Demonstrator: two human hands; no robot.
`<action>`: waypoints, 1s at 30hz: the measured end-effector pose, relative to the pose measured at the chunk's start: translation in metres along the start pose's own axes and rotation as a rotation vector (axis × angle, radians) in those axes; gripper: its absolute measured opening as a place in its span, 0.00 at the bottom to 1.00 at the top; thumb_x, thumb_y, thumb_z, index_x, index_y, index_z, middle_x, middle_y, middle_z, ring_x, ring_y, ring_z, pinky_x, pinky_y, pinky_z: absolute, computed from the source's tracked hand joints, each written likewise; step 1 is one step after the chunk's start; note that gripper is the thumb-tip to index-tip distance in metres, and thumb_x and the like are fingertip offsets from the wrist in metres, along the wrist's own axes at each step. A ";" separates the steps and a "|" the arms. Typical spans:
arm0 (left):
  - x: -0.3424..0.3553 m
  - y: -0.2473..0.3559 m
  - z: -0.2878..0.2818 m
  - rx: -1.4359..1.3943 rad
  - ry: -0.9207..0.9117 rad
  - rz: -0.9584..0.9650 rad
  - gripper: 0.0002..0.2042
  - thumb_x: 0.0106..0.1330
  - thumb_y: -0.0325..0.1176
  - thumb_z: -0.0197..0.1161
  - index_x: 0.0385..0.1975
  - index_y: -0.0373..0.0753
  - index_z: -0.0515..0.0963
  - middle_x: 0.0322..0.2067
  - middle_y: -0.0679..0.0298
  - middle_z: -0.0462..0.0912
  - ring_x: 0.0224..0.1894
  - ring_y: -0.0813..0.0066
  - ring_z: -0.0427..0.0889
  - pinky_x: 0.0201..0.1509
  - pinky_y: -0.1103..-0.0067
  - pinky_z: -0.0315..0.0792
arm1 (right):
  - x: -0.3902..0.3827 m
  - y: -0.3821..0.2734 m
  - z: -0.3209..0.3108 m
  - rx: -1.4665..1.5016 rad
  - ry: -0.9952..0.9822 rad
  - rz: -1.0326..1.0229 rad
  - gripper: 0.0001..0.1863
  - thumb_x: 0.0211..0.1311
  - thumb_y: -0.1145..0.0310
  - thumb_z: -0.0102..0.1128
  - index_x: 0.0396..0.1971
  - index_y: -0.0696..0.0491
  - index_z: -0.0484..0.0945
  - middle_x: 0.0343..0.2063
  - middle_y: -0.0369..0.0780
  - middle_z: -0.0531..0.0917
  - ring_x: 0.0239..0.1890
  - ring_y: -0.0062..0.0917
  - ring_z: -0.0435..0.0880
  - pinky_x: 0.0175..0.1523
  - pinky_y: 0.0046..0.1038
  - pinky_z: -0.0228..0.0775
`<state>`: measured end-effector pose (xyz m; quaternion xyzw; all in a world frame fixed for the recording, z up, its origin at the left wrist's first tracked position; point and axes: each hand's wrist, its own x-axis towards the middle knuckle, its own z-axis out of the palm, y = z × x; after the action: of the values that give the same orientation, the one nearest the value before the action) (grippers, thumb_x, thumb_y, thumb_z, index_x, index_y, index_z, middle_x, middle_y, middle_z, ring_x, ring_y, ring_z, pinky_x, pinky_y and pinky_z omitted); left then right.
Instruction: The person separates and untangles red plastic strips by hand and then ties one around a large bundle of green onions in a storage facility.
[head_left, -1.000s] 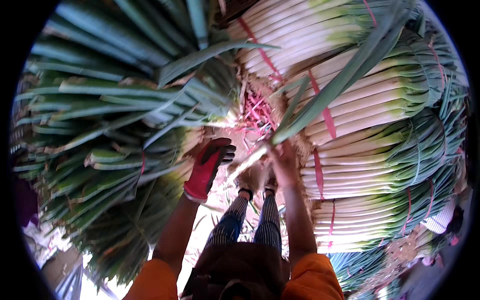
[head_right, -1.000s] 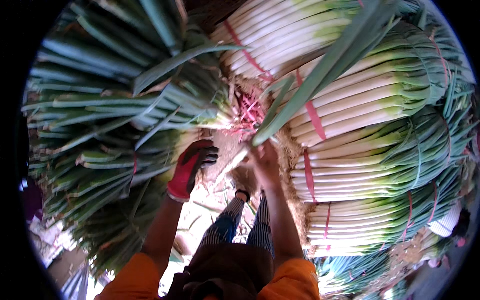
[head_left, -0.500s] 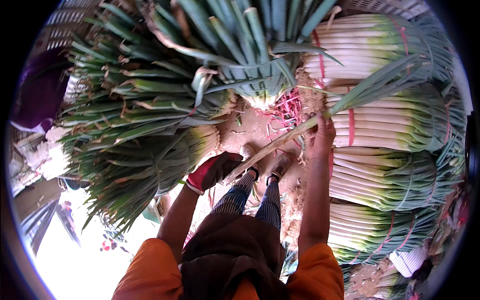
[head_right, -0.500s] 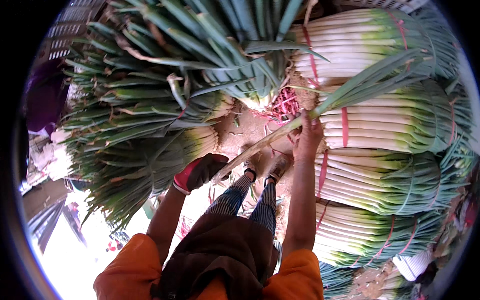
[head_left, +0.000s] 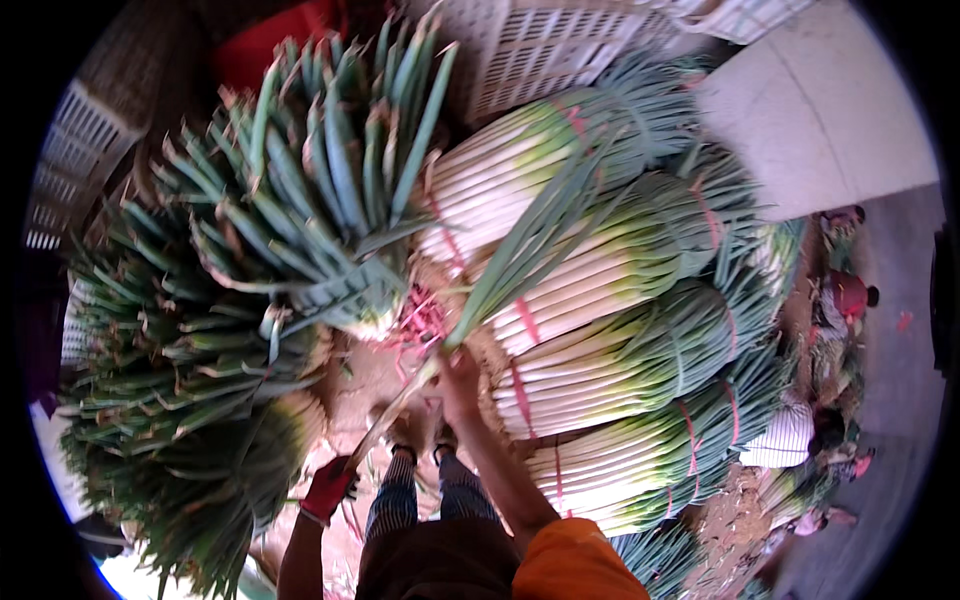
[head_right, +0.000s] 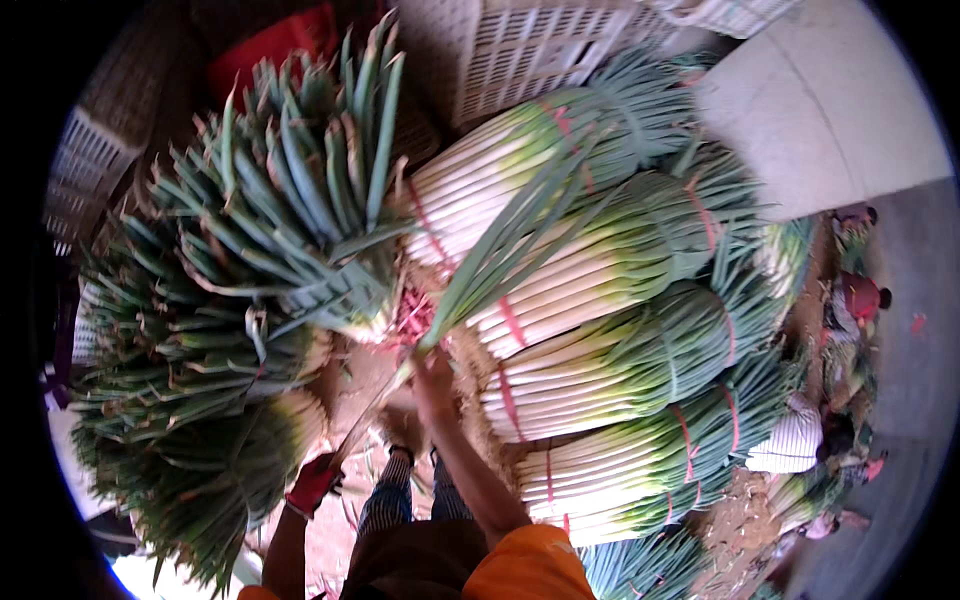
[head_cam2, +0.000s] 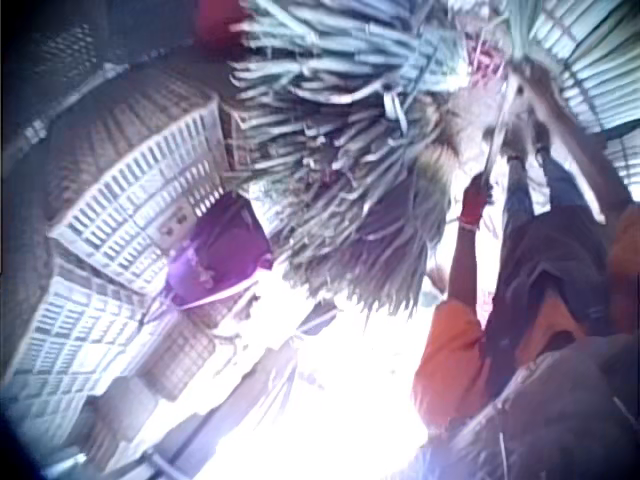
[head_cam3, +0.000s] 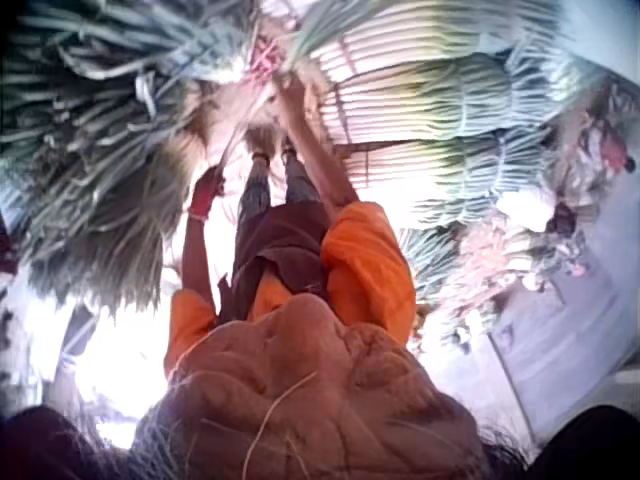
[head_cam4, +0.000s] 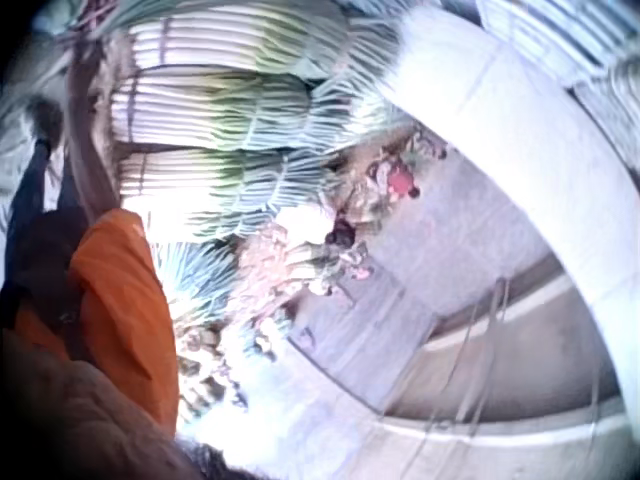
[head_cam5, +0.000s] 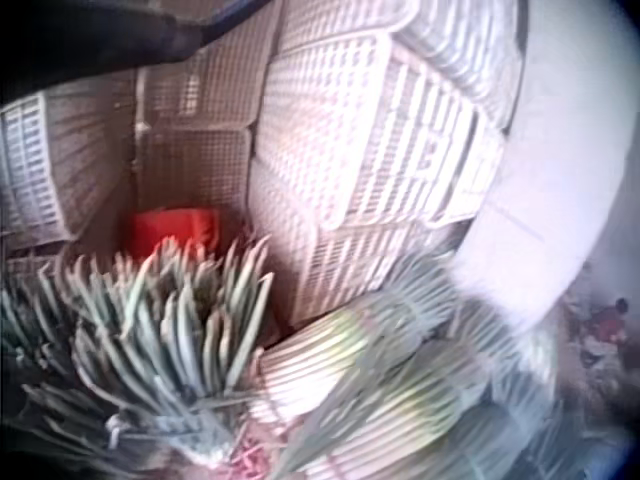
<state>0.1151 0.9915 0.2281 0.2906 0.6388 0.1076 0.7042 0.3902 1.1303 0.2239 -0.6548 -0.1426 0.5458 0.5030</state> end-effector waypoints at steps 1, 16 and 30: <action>0.002 -0.003 0.003 -0.029 -0.003 -0.008 0.18 0.62 0.31 0.55 0.53 0.39 0.69 0.27 0.66 0.77 0.23 0.81 0.75 0.25 0.82 0.74 | 0.006 0.019 -0.007 -0.101 -0.043 -0.149 0.13 0.58 0.62 0.60 0.36 0.55 0.72 0.27 0.34 0.75 0.24 0.14 0.73 0.23 0.19 0.64; -0.028 -0.005 0.028 0.504 0.220 0.282 0.24 0.52 0.40 0.64 0.49 0.40 0.71 0.39 0.54 0.79 0.43 0.57 0.79 0.46 0.69 0.73 | -0.137 0.121 0.006 -0.043 -0.764 0.421 0.14 0.57 0.67 0.58 0.41 0.58 0.71 0.34 0.37 0.77 0.35 0.18 0.76 0.41 0.23 0.70; -0.315 -0.315 -0.038 0.998 0.462 -0.600 0.06 0.57 0.36 0.52 0.28 0.47 0.77 0.23 0.55 0.80 0.25 0.56 0.80 0.30 0.62 0.74 | 0.054 0.276 -0.082 -0.687 -0.454 -0.218 0.04 0.61 0.71 0.53 0.33 0.56 0.72 0.25 0.36 0.77 0.25 0.17 0.75 0.32 0.20 0.68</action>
<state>-0.0413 0.5825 0.3193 0.3619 0.8014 -0.3461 0.3269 0.3802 1.0043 -0.0398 -0.6286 -0.4917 0.5406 0.2661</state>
